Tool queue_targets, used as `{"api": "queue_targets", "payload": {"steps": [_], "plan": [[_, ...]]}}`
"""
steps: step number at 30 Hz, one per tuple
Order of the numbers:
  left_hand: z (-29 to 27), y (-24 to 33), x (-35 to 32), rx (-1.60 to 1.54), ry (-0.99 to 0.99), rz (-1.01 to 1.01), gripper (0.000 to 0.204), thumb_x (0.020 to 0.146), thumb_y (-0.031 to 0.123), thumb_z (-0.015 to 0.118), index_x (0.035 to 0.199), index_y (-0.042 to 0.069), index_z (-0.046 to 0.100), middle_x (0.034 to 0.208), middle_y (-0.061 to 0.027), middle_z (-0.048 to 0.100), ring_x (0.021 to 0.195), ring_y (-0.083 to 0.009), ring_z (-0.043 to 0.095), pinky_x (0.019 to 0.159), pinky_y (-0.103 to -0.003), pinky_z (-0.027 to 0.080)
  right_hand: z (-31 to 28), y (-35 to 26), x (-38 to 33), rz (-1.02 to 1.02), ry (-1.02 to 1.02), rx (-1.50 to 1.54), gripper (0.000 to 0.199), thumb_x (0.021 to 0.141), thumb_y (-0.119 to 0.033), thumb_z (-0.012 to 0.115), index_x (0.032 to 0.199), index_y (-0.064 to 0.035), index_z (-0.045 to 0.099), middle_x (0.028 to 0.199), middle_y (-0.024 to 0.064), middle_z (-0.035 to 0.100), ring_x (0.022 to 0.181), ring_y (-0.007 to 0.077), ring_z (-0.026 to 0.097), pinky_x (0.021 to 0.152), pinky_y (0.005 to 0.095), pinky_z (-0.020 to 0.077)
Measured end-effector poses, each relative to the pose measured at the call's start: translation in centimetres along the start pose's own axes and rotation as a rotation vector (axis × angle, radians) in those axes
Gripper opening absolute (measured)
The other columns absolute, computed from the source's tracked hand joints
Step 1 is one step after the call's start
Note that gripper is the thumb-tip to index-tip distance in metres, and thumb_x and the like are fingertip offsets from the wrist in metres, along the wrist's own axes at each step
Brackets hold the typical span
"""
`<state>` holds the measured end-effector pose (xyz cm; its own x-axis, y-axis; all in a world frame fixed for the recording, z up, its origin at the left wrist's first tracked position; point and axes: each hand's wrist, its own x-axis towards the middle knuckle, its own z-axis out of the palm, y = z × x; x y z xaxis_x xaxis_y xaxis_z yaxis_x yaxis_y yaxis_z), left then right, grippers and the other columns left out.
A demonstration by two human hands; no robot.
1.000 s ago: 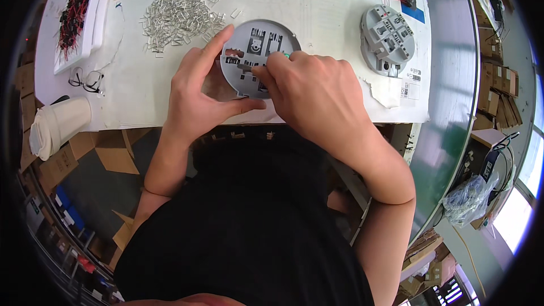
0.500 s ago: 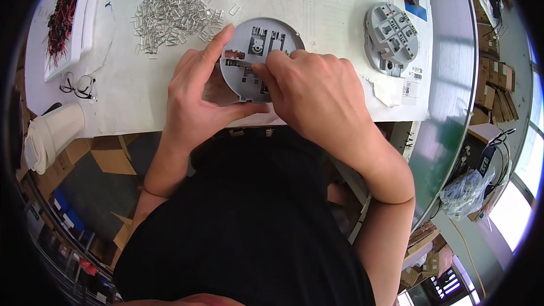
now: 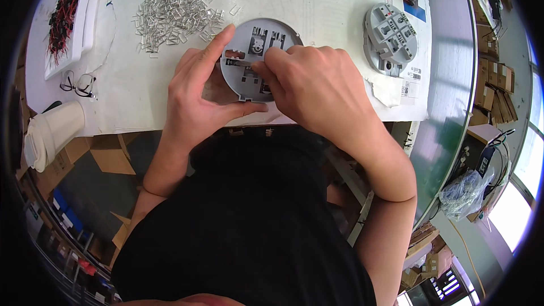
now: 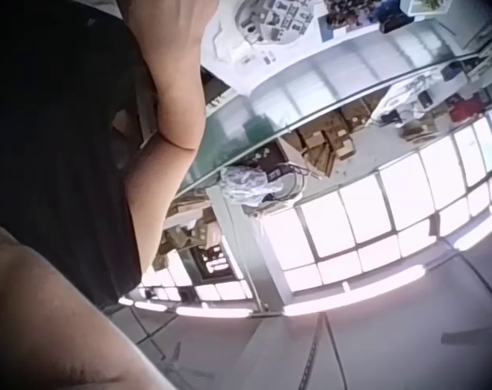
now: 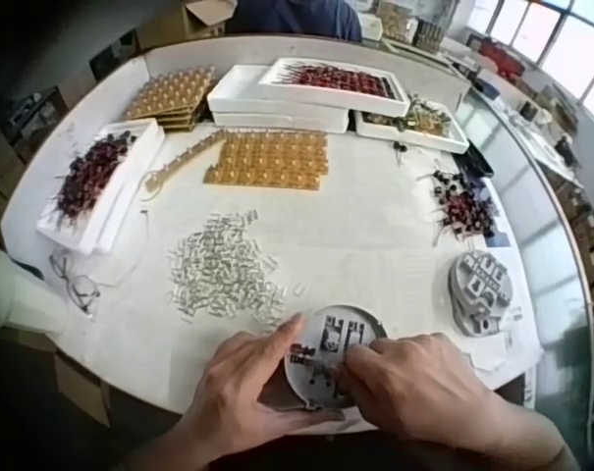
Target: Assemble small electronic components onto a circular base using a manual tool.
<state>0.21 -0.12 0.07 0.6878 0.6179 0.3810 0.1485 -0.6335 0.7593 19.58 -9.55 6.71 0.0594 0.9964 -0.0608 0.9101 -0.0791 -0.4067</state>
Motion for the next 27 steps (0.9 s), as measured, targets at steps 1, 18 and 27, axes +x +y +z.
{"api": "queue_targets", "payload": {"steps": [1,18,27], "plan": [[0.0,0.0,0.0,-0.002,-0.003,0.002,0.112,0.056,0.029,0.104,0.154,0.004,0.055,0.106,-0.0077,0.076,0.094,-0.0275,0.068,0.087,-0.04,0.056,0.0,0.0,0.1,-0.023,0.002,-0.01,0.031,0.102,-0.023,0.07,0.079,-0.0048,0.059,0.069,0.0154,0.062,0.063,0.0426,0.061,0.056,0.0507,0.0457],[0.1,0.1,-0.4,0.009,0.009,-0.007,0.109,0.058,0.031,0.103,0.153,0.005,0.057,0.103,-0.009,0.074,0.093,-0.0292,0.066,0.089,-0.042,0.056,-2.0,-2.8,0.9,-0.05,-0.091,-0.29,0.024,0.101,-0.02,0.068,0.082,-0.0057,0.066,0.066,0.0161,0.067,0.062,0.0386,0.069,0.054,0.0471,0.0522],[0.1,-0.1,-0.2,0.012,0.005,0.014,0.108,0.058,0.032,0.102,0.153,0.006,0.057,0.104,-0.0084,0.074,0.094,-0.0291,0.065,0.089,-0.042,0.055,-2.0,-3.2,1.2,-0.053,-0.19,-0.423,0.022,0.102,-0.018,0.066,0.084,-0.0058,0.067,0.065,0.0146,0.068,0.062,0.0361,0.071,0.054,0.0443,0.0536]]}}
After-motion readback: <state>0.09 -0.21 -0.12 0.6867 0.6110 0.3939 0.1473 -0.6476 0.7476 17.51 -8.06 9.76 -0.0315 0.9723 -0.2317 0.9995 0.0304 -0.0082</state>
